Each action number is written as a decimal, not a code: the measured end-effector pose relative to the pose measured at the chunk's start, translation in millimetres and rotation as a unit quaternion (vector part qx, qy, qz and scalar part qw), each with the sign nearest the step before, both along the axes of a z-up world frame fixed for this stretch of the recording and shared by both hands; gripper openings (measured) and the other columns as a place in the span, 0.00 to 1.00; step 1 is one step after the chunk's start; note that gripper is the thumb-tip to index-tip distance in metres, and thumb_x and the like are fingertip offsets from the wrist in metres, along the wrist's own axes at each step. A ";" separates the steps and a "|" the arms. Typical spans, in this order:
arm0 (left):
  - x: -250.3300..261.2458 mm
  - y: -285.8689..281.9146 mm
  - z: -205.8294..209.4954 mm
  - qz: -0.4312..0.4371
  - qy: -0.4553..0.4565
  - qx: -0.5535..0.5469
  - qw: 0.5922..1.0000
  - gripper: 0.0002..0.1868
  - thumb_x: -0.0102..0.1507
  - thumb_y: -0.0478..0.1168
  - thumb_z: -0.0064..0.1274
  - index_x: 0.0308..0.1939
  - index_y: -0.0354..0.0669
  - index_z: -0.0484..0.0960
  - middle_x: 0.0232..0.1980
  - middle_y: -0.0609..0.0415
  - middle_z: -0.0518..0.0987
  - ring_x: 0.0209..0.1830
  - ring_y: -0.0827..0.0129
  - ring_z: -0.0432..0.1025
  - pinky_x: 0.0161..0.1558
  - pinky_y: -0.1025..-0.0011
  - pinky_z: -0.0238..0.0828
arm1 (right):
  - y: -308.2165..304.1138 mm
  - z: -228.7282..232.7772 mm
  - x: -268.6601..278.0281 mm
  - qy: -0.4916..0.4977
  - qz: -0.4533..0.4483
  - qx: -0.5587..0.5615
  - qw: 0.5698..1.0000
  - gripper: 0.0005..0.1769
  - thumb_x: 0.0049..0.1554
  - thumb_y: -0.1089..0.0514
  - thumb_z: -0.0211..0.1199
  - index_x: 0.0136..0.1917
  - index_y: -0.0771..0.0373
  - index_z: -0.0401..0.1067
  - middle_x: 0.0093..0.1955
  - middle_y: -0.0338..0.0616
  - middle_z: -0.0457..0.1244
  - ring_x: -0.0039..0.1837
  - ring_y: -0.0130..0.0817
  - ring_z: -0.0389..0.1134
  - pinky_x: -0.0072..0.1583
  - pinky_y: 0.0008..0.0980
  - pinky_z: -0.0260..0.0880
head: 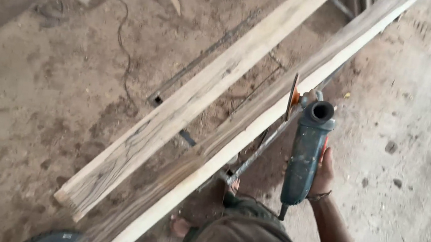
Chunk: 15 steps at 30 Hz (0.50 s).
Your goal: Sanding wooden planks using an angle grinder.
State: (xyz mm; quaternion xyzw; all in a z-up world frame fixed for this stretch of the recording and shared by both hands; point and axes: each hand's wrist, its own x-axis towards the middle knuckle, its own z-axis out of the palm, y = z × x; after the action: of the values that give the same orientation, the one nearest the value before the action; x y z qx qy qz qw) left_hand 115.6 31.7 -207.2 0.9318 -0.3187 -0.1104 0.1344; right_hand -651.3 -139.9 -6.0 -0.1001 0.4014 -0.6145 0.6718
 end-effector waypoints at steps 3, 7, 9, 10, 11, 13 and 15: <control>-14.0 26.7 -22.3 0.037 -0.039 0.081 0.995 0.34 0.73 0.66 0.34 0.58 0.38 0.76 0.47 0.37 0.82 0.46 0.42 0.80 0.44 0.45 0.79 | 25.4 -15.8 -3.0 -0.019 0.005 -0.045 0.999 0.47 0.65 0.22 0.43 0.74 0.67 0.60 0.55 0.64 0.67 0.50 0.51 0.74 0.50 0.51 0.76; -57.2 46.4 -1.3 0.112 -0.078 0.187 0.973 0.34 0.74 0.66 0.33 0.58 0.37 0.76 0.46 0.36 0.83 0.44 0.41 0.80 0.42 0.44 0.79 | 46.1 -2.4 13.9 -0.132 0.055 -0.095 0.985 0.45 0.70 0.25 0.42 0.76 0.69 0.59 0.59 0.66 0.66 0.53 0.54 0.73 0.56 0.53 0.76; -118.8 -3.1 125.1 0.318 0.014 -0.021 0.948 0.41 0.68 0.73 0.37 0.51 0.38 0.85 0.51 0.37 0.82 0.47 0.41 0.76 0.48 0.43 0.69 | 50.7 18.8 24.1 -0.113 0.036 -0.071 0.990 0.47 0.68 0.25 0.41 0.77 0.68 0.57 0.61 0.64 0.66 0.56 0.52 0.72 0.56 0.52 0.75; -124.7 9.6 135.2 0.333 0.009 -0.016 0.943 0.41 0.68 0.73 0.37 0.51 0.38 0.85 0.51 0.37 0.82 0.47 0.41 0.76 0.48 0.43 0.69 | 53.0 17.9 24.7 -0.117 0.051 -0.063 0.990 0.47 0.68 0.25 0.41 0.77 0.68 0.57 0.61 0.64 0.66 0.56 0.52 0.72 0.56 0.52 0.75; -127.5 3.1 139.3 0.339 0.011 0.005 0.941 0.42 0.71 0.73 0.36 0.50 0.36 0.86 0.50 0.35 0.83 0.47 0.40 0.76 0.50 0.43 0.68 | 55.2 16.3 25.1 -0.080 0.037 -0.061 0.994 0.47 0.69 0.25 0.41 0.79 0.68 0.57 0.62 0.64 0.65 0.56 0.52 0.71 0.55 0.52 0.75; -136.3 -4.8 150.5 0.343 0.013 0.025 0.939 0.44 0.73 0.73 0.36 0.49 0.33 0.87 0.48 0.34 0.83 0.47 0.39 0.76 0.51 0.44 0.68 | 56.8 16.8 27.0 -0.041 0.021 -0.060 0.997 0.47 0.70 0.25 0.41 0.80 0.67 0.56 0.62 0.64 0.64 0.56 0.52 0.71 0.54 0.52 0.74; -146.9 -8.2 164.3 0.338 0.029 -0.023 0.940 0.40 0.69 0.70 0.32 0.52 0.41 0.87 0.48 0.40 0.84 0.46 0.45 0.78 0.48 0.45 0.70 | 57.5 20.6 30.6 -0.047 0.021 -0.062 0.997 0.48 0.70 0.24 0.41 0.81 0.67 0.55 0.63 0.64 0.63 0.56 0.53 0.70 0.55 0.52 0.73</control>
State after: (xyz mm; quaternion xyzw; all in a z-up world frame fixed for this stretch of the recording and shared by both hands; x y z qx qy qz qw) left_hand -31.4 23.5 -42.8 0.9777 0.0167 -0.0782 0.1943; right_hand -620.6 -82.5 14.6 -0.1210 0.3282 -0.6279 0.6952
